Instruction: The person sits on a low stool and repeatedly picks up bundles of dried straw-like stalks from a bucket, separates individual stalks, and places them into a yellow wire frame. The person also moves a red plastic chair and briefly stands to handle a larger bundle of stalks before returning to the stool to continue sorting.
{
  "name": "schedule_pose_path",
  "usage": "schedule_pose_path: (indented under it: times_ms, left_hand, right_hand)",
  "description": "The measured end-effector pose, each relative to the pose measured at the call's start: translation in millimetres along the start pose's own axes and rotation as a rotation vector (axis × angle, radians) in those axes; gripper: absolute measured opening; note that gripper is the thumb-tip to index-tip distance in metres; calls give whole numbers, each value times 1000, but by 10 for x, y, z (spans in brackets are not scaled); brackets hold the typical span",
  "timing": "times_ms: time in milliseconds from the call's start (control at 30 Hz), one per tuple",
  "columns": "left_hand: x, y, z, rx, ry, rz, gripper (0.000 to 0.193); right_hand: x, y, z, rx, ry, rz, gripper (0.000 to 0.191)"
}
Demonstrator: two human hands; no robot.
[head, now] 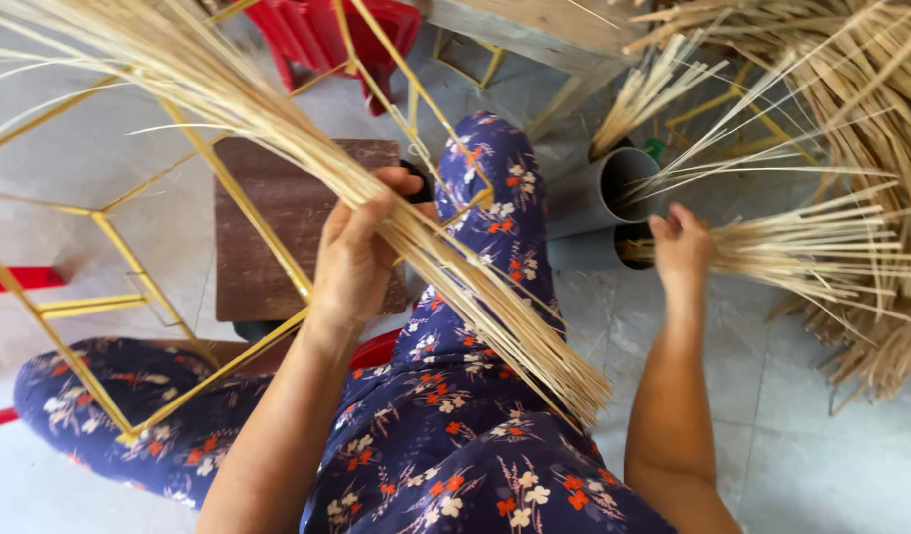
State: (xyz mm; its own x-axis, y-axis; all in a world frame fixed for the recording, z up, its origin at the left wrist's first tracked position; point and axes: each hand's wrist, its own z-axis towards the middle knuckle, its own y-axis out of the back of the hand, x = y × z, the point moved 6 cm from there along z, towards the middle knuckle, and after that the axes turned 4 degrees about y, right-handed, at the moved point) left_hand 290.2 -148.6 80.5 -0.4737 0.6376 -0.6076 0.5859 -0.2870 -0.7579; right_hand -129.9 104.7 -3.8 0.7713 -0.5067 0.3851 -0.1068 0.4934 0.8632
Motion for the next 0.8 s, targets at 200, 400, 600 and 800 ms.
schedule_pose_path:
  times_ms: [200, 400, 600, 800]
  left_hand:
    - [28, 194, -16, -15, -37, 55, 24]
    - [-105, 370, -299, -94, -74, 125, 27]
    - [-260, 623, -518, -143, -121, 91, 38]
    - [-244, 843, -503, -165, -128, 64, 35]
  right_hand:
    - [1389, 351, -96, 264, -176, 713, 26]
    - [3272, 108, -365, 697, 253, 875, 27]
    - [3809, -458, -433, 914, 208, 853, 18]
    - [3841, -604, -513, 838, 136, 765, 19]
